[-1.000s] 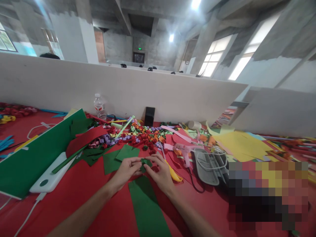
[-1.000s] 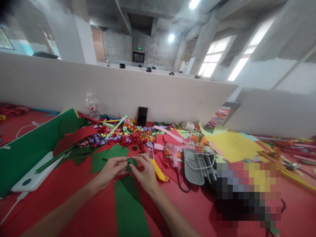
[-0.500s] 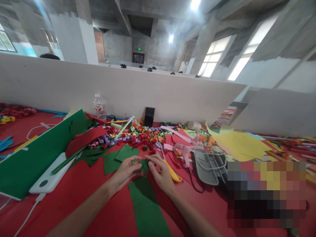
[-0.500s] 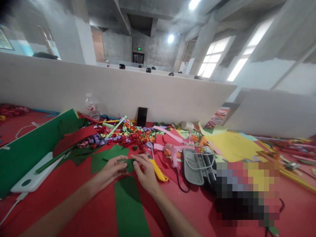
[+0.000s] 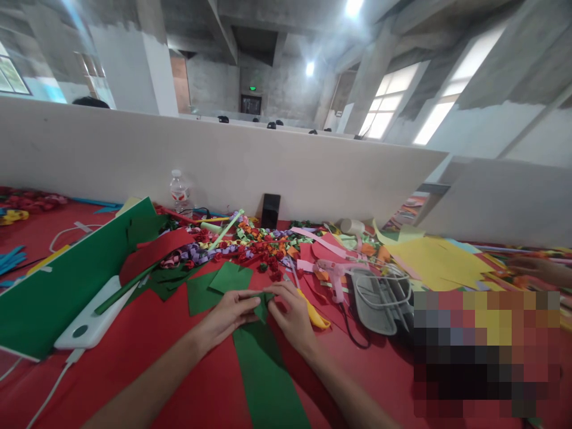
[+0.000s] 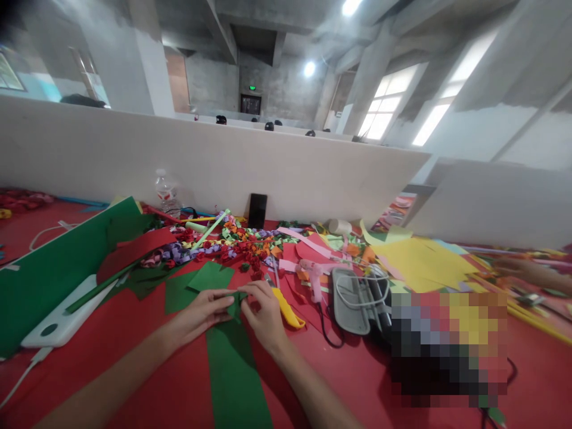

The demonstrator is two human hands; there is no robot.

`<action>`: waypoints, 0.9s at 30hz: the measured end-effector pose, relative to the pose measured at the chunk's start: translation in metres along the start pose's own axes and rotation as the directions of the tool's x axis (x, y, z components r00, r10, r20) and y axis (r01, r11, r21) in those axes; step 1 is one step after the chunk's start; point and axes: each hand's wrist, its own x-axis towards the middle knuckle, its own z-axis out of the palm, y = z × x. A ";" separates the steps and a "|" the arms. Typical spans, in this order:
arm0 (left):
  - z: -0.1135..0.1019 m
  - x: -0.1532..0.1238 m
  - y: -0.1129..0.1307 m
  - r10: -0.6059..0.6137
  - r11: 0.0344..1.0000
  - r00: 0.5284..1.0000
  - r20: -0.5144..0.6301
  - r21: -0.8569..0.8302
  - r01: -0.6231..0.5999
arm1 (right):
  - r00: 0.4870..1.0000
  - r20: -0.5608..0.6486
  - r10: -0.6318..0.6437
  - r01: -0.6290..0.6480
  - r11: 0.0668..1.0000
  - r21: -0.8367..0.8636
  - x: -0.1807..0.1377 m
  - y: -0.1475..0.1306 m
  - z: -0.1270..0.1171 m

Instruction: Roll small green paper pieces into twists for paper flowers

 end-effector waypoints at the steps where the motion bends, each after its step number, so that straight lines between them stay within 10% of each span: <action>1: 0.000 0.000 0.000 -0.004 1.000 1.000 0.002 0.007 0.004 | 1.000 0.009 -0.004 0.004 1.000 -0.001 0.000 0.000 0.000; 19: 0.002 0.003 -0.001 0.232 0.886 0.973 0.012 0.411 -0.216 | 0.999 0.032 0.037 -0.037 0.999 -0.021 0.000 0.002 0.003; 27: -0.001 0.003 -0.004 0.030 0.988 0.995 -0.099 0.154 -0.014 | 0.987 0.079 -0.136 0.152 0.959 -0.240 -0.003 0.011 0.004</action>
